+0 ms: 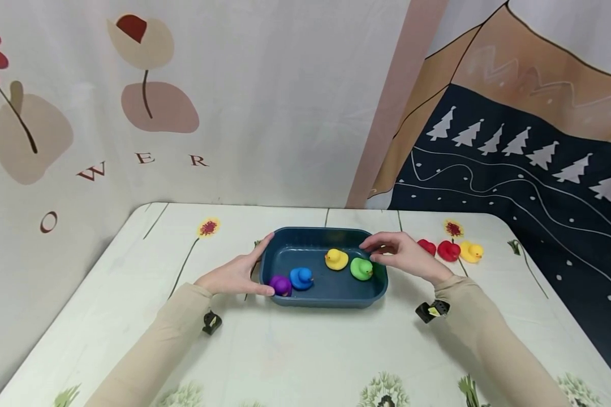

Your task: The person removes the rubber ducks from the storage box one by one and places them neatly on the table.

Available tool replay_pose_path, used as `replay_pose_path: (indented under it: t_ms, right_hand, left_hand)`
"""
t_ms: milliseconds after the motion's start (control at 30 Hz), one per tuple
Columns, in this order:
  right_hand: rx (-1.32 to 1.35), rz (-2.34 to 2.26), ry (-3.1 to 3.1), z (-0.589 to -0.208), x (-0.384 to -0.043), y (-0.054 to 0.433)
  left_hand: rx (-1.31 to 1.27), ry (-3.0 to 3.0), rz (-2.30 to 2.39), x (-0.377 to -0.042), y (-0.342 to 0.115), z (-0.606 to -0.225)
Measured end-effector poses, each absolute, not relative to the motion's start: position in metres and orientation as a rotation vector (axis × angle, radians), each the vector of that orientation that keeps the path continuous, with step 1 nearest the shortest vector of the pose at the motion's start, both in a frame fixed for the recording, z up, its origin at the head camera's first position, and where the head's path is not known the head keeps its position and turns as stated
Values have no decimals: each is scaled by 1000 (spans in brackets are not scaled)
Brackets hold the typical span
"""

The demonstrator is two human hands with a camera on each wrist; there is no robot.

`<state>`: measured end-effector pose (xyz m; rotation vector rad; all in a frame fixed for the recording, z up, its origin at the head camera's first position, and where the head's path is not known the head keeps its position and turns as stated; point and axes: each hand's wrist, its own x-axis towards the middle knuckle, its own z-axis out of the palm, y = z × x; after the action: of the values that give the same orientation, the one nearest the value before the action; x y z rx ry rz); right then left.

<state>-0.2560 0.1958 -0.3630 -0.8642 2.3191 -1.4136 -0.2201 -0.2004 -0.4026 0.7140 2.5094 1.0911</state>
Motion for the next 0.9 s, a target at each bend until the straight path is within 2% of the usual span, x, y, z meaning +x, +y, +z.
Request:
replay_pose_path:
  t_ms: [600,900]
  right_hand:
    - [-922,-1388,2230,-372,-264,155]
    - [-828,-1331,2306,-376,-268,140]
  left_hand:
    - [733,2509,1085,-220,-201,-402]
    - [733,2514,1083,-221,-201,-402]
